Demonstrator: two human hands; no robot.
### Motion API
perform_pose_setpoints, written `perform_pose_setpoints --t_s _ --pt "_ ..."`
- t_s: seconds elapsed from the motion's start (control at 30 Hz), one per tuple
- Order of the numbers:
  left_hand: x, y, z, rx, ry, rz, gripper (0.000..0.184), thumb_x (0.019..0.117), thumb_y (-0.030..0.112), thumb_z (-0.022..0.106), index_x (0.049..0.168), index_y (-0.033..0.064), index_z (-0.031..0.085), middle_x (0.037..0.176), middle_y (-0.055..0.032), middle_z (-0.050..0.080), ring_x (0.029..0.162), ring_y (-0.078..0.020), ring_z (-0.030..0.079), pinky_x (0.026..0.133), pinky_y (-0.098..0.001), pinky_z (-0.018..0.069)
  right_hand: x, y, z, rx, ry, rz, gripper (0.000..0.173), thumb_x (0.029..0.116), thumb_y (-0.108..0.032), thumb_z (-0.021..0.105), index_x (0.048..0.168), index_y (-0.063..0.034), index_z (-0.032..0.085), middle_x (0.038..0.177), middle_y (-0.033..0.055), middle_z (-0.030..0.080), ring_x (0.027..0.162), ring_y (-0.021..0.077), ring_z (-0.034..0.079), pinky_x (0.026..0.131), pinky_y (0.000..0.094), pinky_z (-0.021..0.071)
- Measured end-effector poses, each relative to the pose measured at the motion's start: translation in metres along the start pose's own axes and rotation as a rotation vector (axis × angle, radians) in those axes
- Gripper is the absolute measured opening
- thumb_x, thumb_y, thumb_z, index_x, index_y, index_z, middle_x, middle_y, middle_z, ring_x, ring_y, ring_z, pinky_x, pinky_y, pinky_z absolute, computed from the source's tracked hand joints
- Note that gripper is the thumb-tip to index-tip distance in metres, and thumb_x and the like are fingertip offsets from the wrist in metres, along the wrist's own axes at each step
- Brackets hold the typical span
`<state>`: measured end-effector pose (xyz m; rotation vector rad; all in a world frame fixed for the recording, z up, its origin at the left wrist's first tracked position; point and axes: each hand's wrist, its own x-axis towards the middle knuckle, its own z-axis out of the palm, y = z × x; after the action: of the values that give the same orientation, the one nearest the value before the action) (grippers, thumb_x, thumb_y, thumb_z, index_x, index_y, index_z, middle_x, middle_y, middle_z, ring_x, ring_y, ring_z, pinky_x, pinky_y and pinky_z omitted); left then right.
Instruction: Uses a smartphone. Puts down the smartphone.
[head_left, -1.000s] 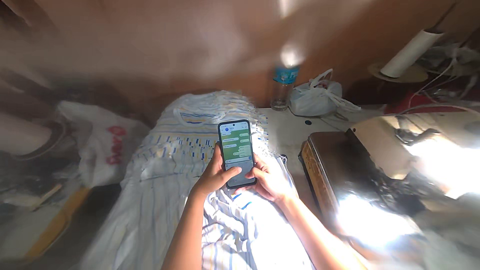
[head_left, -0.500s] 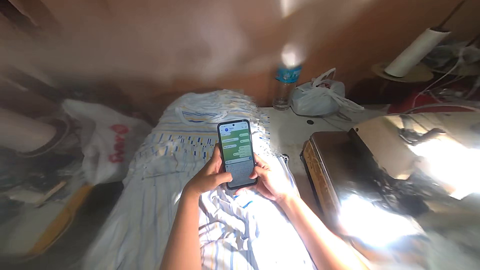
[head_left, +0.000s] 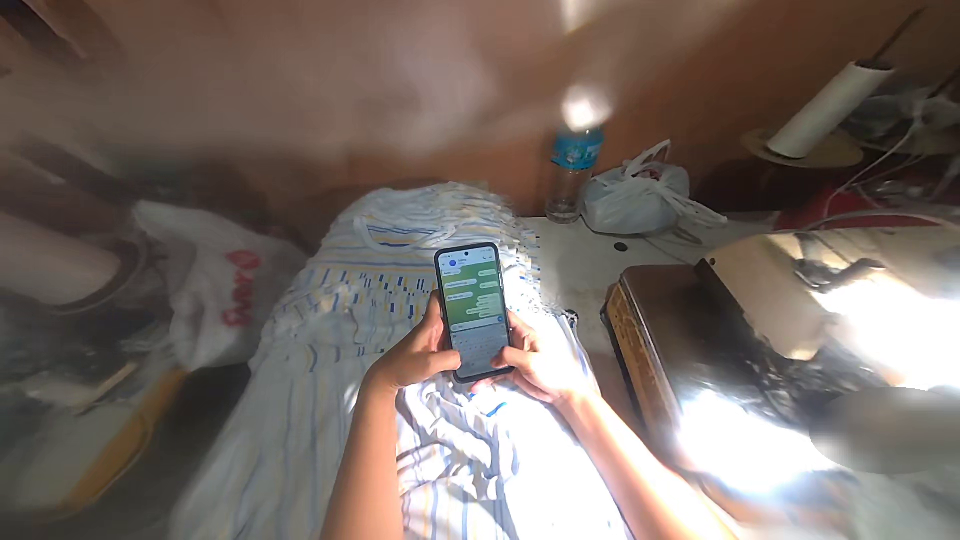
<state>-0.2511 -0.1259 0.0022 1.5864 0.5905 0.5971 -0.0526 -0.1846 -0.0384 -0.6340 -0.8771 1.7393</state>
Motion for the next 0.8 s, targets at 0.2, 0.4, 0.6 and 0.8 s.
perform_pose_setpoints --t_s 0.2,0.4,0.6,0.8 --pt "-0.0002 0.0001 -0.0001 -0.025 0.001 0.0 0.104 0.0774 -0.007 0.056 0.155 0.0019 -0.012 0.147 -0.0066 0.046 0.129 -0.0055 0.056 0.107 -0.0253 0.0506 0.0001 0.0004 0.0001 0.029 -0.004 -0.006 0.061 0.082 0.011 0.04 0.139 -0.008 0.034 0.115 0.0081 0.069 0.093 0.024 0.074 0.069 0.0421 0.0654" --pt "0.0017 0.0048 0.0051 -0.003 0.07 -0.083 0.085 0.0938 -0.003 0.05 0.156 0.0055 -0.007 0.142 -0.0071 0.051 0.117 -0.0055 0.064 0.095 -0.0241 0.0572 0.0001 -0.0016 0.0001 0.108 0.008 0.027 0.058 0.0834 0.008 0.034 0.139 -0.0092 0.034 0.114 0.01 0.068 0.094 0.0267 0.074 0.07 0.0451 0.0649" --pt "-0.0013 0.0022 -0.0008 -0.037 -0.025 -0.006 0.095 0.0836 -0.008 0.053 0.155 0.0034 -0.01 0.145 -0.0065 0.049 0.126 -0.0069 0.059 0.104 -0.027 0.053 -0.0001 -0.0016 0.0022 0.092 0.024 0.027 0.055 0.0853 0.009 0.033 0.138 -0.0084 0.036 0.112 0.0095 0.069 0.092 0.0257 0.074 0.069 0.0437 0.0648" --pt "-0.0011 0.0034 0.0015 -0.011 -0.005 -0.015 0.095 0.085 -0.007 0.053 0.155 0.0022 -0.011 0.145 -0.0071 0.048 0.125 -0.0054 0.059 0.103 -0.025 0.0533 0.0002 -0.0001 0.0012 0.007 0.023 0.002 0.056 0.088 0.013 0.04 0.14 -0.0073 0.034 0.114 0.009 0.069 0.091 0.0242 0.075 0.068 0.0413 0.0655"
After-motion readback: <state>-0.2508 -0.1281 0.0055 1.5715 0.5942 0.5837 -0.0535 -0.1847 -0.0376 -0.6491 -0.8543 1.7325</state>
